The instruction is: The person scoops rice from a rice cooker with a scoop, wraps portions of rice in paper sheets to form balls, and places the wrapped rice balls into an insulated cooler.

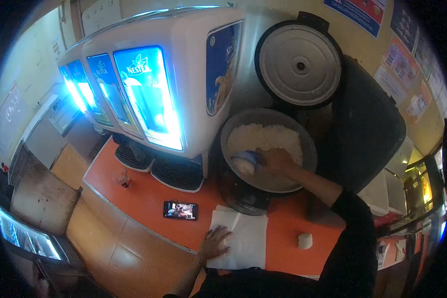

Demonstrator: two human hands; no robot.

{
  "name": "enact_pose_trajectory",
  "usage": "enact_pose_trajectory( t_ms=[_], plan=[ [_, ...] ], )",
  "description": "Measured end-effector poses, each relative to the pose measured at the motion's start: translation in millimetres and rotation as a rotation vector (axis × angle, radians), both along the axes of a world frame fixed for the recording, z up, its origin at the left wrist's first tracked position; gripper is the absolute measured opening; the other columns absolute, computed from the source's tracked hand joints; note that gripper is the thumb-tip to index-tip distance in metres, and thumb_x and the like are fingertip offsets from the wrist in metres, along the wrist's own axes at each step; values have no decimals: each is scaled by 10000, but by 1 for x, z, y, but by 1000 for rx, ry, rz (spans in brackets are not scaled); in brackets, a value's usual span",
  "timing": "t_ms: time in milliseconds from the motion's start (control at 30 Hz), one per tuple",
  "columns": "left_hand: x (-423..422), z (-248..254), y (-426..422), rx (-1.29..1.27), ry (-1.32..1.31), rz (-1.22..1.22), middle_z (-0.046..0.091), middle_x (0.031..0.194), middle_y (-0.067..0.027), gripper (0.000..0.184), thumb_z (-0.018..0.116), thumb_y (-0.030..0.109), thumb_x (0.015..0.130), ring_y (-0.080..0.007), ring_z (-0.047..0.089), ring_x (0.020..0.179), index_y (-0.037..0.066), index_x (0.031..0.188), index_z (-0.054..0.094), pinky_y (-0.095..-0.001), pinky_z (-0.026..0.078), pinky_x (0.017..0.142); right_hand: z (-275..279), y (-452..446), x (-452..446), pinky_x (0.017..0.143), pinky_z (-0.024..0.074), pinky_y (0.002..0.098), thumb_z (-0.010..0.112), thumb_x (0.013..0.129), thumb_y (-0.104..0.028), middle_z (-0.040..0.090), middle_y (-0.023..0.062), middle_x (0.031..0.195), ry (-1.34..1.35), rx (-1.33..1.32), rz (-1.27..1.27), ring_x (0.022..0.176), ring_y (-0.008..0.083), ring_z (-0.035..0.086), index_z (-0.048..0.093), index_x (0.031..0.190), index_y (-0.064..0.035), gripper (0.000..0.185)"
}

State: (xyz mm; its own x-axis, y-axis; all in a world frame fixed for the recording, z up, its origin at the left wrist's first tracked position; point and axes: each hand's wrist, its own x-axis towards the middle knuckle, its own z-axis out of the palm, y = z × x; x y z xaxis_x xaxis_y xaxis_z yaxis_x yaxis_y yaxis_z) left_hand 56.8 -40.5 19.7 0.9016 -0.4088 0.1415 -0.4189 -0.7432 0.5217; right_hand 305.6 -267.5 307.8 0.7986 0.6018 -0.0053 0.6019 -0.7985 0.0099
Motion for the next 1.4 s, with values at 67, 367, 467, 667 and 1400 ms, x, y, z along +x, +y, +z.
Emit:
enact_pose_trajectory(
  t_ms=[67, 367, 467, 667, 1400],
  plan=[
    [-1, 0, -1, 11, 21, -14, 406, 1417, -56, 664, 654, 478, 766, -286, 331, 1348, 243, 1351, 446, -504, 269, 1069, 17, -2, -15, 848, 468, 491, 582, 846, -349, 630, 222, 961, 202, -88, -118, 941, 373, 616, 476, 1310, -134, 522],
    [0, -5, 1, -82, 22, -24, 384, 1435, -64, 667, 639, 491, 783, -294, 300, 1366, 242, 1368, 434, -524, 221, 1089, -12, -53, -27, 865, 479, 474, 603, 791, -296, 601, 238, 1088, 180, -52, -49, 987, 402, 597, 506, 1302, -131, 546],
    [-2, -8, 0, -32, 24, -21, 358, 1453, -65, 676, 622, 516, 795, -299, 288, 1371, 240, 1379, 424, -528, 202, 1099, -10, -67, -24, 865, 480, 468, 585, 794, -252, 588, 237, 1139, 260, -25, -36, 991, 385, 604, 504, 1299, -95, 535],
    [-3, -7, 3, 65, 46, -52, 323, 1474, -82, 780, 617, 607, 764, -319, 234, 1394, 234, 1407, 381, -542, 177, 1105, 6, -118, 6, 579, 478, 325, 570, 796, -108, 611, 119, 839, 407, 312, -171, 715, 204, 598, 487, 1234, 35, 468],
    [14, -37, 10, -28, 133, -122, 98, 1557, -104, 1325, 744, 685, 502, -283, 102, 1435, 104, 1495, 86, -548, 140, 1121, -252, -7, -258, 564, 503, 371, 589, 790, -69, 626, 166, 826, 245, 326, -675, 652, 245, 628, 524, 1210, -50, 425]
  ],
)
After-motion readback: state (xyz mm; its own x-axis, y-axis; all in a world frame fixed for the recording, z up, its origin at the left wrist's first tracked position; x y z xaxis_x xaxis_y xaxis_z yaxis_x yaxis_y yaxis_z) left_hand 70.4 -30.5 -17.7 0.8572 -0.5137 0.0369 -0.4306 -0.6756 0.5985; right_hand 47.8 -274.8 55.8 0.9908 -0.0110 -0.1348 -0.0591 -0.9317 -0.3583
